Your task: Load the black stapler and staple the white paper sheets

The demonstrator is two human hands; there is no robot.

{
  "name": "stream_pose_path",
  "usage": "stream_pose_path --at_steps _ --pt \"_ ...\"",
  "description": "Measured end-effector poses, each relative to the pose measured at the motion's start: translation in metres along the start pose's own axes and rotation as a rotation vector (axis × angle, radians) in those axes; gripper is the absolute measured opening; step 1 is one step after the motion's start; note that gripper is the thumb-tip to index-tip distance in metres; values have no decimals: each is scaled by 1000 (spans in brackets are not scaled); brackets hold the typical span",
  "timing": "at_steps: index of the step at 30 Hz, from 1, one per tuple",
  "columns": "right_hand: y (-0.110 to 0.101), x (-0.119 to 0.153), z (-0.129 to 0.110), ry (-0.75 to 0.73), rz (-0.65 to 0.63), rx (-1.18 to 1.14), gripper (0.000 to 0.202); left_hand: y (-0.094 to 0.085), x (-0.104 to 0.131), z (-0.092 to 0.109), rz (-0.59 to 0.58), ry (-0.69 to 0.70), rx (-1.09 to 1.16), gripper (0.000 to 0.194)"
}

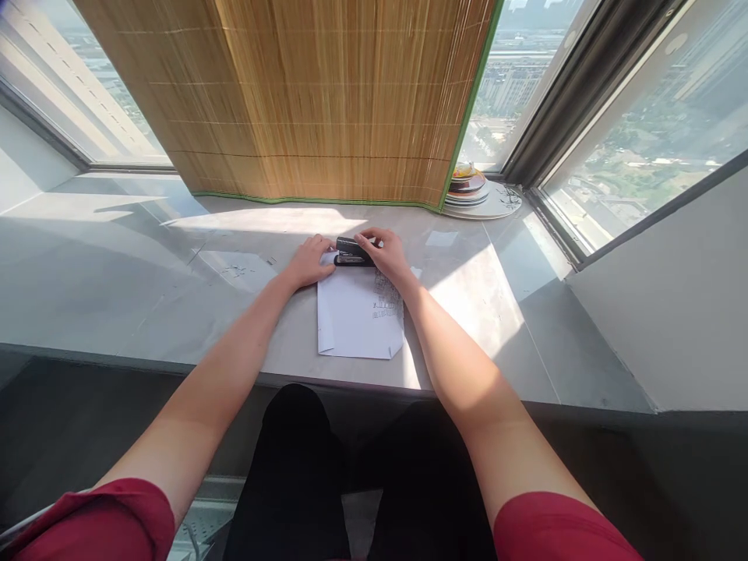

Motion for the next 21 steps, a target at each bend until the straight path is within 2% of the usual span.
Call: stream_pose_path --at_steps 4,8,10,13,18,20,21 --pt "-7 -3 14 102 110 -63 61 0 0 -1 0 -7 19 32" --pt "-14 -2 38 251 238 -31 51 0 -2 -5 4 -15 21 33" --pt "-15 -1 43 277 238 20 42 0 -3 -8 21 -6 22 36" --pt "-16 -1 38 231 223 95 30 1 -4 -12 44 14 24 39" --pt "-17 -1 30 207 204 146 26 2 -4 -9 57 22 25 38" --pt "-17 -1 30 212 200 159 27 -5 -2 -5 92 6 27 34" --pt "-17 -2 31 215 201 167 27 -13 0 -5 151 -27 20 30"
Point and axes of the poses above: each hand's wrist, its own x-axis away from the middle knuckle, its own y-axis out of the palm, z = x × y, the point moved 8 cm from there along -x, towards the middle knuckle, and after that the axes turned 13 degrees about x, right-handed, at the moved point
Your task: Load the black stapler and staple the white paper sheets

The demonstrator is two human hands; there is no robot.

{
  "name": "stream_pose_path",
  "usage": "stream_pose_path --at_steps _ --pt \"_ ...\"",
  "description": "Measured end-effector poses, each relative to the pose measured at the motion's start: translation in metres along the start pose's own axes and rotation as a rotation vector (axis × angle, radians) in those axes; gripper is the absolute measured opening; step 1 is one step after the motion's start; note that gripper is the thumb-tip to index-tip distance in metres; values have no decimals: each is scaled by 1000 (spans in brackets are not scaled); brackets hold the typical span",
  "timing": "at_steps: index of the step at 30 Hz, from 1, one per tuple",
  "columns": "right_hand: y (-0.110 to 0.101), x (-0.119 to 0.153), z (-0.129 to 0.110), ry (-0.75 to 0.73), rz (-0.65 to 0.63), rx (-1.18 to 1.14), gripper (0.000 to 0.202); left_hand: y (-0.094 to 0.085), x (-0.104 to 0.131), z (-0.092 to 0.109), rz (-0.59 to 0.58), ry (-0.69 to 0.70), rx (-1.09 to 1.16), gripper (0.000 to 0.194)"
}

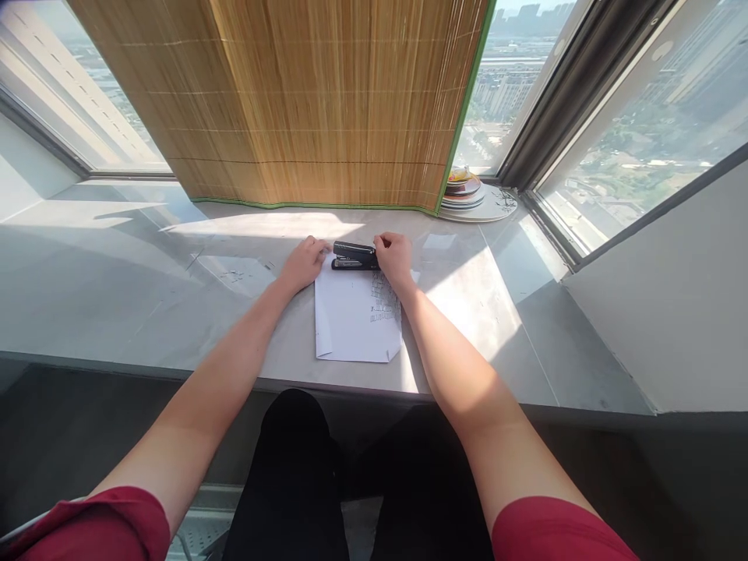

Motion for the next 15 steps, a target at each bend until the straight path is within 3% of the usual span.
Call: stream_pose_path --at_steps 4,6,8,10,15 --pt "2 -1 3 11 14 13 26 -55 17 -24 428 -276 -85 13" --pt "3 -1 4 14 17 6 27 -71 30 -46 526 -455 -113 14" --pt "4 -1 4 14 14 2 29 -73 37 -67 482 -598 -110 24" --pt "4 -1 4 11 10 3 30 -65 37 -79 387 -648 -92 26" --pt "5 -1 4 16 1 -12 29 -48 23 -66 282 -483 -90 24"
Point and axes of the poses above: each hand's wrist, its own x-axis away from the middle knuckle, its own y-axis out of the palm, z = x × y, the point moved 8 cm from there along -x, towards the middle knuckle, and after that the axes turned 13 degrees about x, right-handed, at the moved point
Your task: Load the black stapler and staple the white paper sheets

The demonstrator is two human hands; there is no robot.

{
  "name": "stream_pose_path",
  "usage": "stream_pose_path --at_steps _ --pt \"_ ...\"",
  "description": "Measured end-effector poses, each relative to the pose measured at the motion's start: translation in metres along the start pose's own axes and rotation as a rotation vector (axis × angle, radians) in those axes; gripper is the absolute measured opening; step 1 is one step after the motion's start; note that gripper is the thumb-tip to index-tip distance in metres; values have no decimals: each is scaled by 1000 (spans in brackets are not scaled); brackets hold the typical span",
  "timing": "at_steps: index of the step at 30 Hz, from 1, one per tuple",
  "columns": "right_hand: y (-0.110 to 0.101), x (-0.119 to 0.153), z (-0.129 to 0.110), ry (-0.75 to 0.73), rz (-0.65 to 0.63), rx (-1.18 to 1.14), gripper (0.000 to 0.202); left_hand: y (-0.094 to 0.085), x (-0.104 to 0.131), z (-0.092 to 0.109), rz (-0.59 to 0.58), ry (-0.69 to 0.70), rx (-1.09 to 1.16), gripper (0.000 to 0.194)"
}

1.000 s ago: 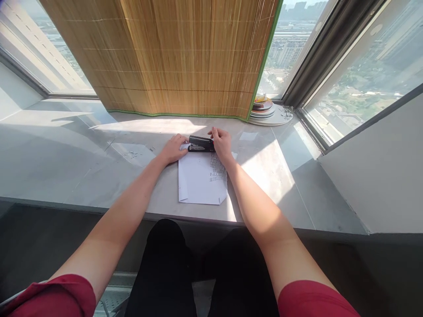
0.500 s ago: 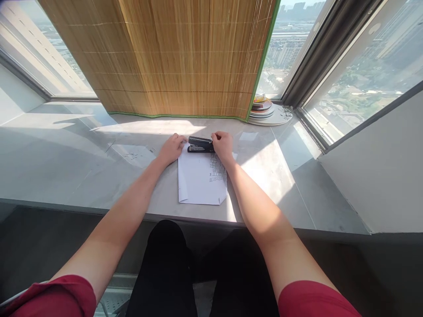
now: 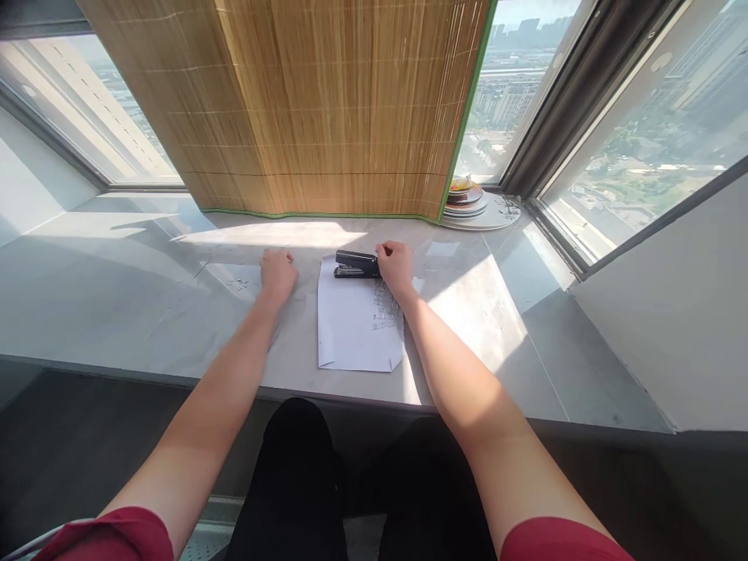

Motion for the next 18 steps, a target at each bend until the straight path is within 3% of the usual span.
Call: stream_pose_path --at_steps 5,10,12,15,18 --pt "-2 -1 3 16 14 -62 31 6 1 20 -3 129 69 35" --pt "-13 -3 5 40 59 -136 30 6 -2 27 26 161 89 31" --pt "-17 -3 6 71 17 -169 28 2 0 35 84 207 122 26" --pt "-11 1 10 155 -281 -283 23 3 9 57 73 372 276 25" --pt "-4 14 15 247 -639 -372 24 25 16 72 -163 466 406 26"
Point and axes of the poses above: each hand's wrist, its own x-axis away from the middle knuckle, its own y-axis out of the palm, z = x × y, the point moved 8 cm from there along -x, towards the middle knuckle, and after that the axes turned 13 degrees about x, right-handed, at the moved point
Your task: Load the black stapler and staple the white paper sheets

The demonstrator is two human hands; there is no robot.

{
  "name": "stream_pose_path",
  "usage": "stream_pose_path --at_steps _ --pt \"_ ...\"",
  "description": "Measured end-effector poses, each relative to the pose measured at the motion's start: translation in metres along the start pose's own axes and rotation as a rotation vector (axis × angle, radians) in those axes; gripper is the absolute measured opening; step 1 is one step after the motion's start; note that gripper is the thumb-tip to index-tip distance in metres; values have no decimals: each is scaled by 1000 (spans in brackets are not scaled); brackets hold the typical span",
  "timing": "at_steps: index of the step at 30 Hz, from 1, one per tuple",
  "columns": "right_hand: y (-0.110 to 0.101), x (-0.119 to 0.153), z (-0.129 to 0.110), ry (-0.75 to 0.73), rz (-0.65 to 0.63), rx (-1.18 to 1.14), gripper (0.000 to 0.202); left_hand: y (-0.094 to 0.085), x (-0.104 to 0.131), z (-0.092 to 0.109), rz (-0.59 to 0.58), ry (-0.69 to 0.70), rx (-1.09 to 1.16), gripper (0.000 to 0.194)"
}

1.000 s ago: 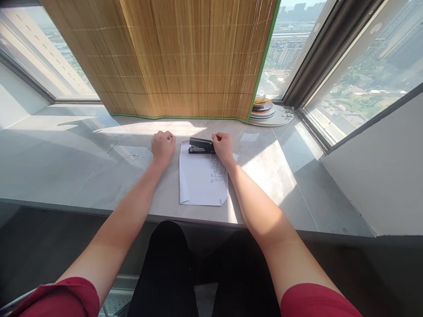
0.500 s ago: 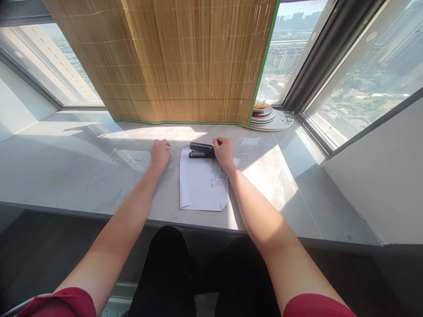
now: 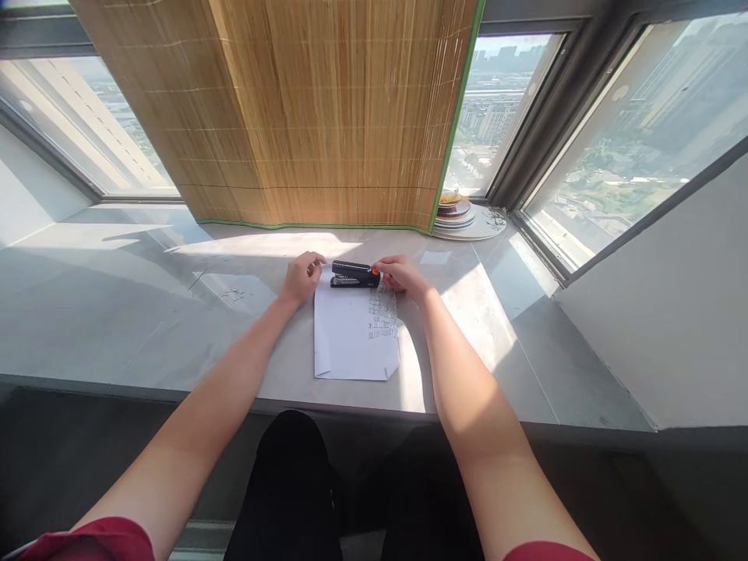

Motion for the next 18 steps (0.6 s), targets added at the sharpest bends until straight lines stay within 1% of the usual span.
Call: stream_pose_path --at_steps 1,2,4,9,13,16,18 --pt "1 3 2 28 -71 -13 26 8 0 -2 -60 -17 34 25" --pt "1 6 4 44 -116 -27 28 12 -1 -5 -94 -43 61 24" --pt "2 11 4 56 -176 -73 35 16 -2 -14 -106 -99 115 24" --pt "14 16 3 96 -269 -165 37 9 -6 -28 -28 -192 257 26" --pt "16 14 6 128 -279 -148 43 4 -6 -35 49 -248 401 24" --pt "15 13 8 143 -284 -127 42 4 -6 -40 77 -286 520 23" --pt "16 14 7 148 -289 -119 40 3 -6 -41 102 -287 558 26"
Point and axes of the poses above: each hand's wrist, its own x-axis away from the middle knuckle, its own y-axis out of the palm, z = x × y, the point moved 8 cm from there along -x, towards the middle knuckle, and after that the axes turned 13 degrees about x, right-handed, at the moved point
